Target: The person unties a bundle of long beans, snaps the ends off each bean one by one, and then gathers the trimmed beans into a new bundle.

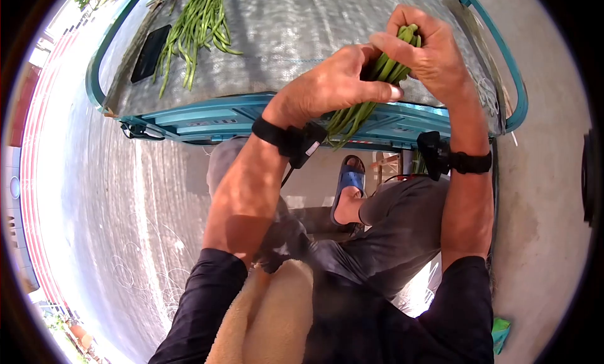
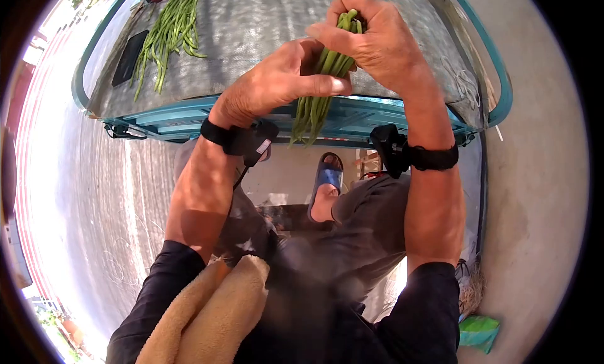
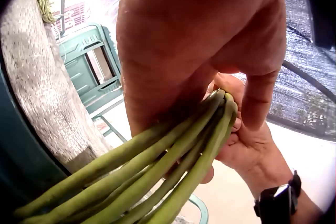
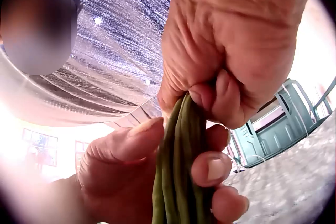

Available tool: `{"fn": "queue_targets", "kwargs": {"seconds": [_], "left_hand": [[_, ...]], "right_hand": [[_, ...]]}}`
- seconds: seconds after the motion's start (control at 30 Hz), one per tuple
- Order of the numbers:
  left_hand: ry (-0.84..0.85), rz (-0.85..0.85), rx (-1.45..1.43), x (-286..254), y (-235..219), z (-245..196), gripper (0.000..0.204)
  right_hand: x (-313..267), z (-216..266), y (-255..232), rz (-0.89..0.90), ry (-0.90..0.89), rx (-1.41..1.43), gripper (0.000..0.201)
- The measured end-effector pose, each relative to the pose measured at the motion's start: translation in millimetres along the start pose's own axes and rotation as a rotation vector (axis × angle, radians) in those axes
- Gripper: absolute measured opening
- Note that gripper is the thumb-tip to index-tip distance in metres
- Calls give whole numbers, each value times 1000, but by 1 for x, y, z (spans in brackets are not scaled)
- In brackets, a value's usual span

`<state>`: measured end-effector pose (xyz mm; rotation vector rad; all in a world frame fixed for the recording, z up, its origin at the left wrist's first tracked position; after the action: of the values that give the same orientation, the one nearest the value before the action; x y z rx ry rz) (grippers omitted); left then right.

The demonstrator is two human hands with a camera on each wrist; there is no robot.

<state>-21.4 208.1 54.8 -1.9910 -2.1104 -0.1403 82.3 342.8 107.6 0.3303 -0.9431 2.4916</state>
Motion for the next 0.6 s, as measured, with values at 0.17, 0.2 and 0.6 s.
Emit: {"fn": "queue_targets", "kwargs": {"seconds": [0.17,0.2,0.6], "left_hand": [[16,24,-67,3,1,7,45],[28,28,-72,3,1,8,43],[-30,-19,-30,6,9,7,40]], "right_hand": [[1,10,6,-21,-39,-116,25],[2,8,6,-34,-53,-122,25],[-3,5,-1,78,59,-40,25]]}}
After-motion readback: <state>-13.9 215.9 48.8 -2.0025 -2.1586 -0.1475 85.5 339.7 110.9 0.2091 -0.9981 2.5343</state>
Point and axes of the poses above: each hand's wrist, its own x-axis towards the middle knuckle, its own y-axis out of the palm, z = x × y, the point moved 4 cm from there along x, towards the middle knuckle, and after that the axes turned 3 degrees about -z, right-handed, at the moved point
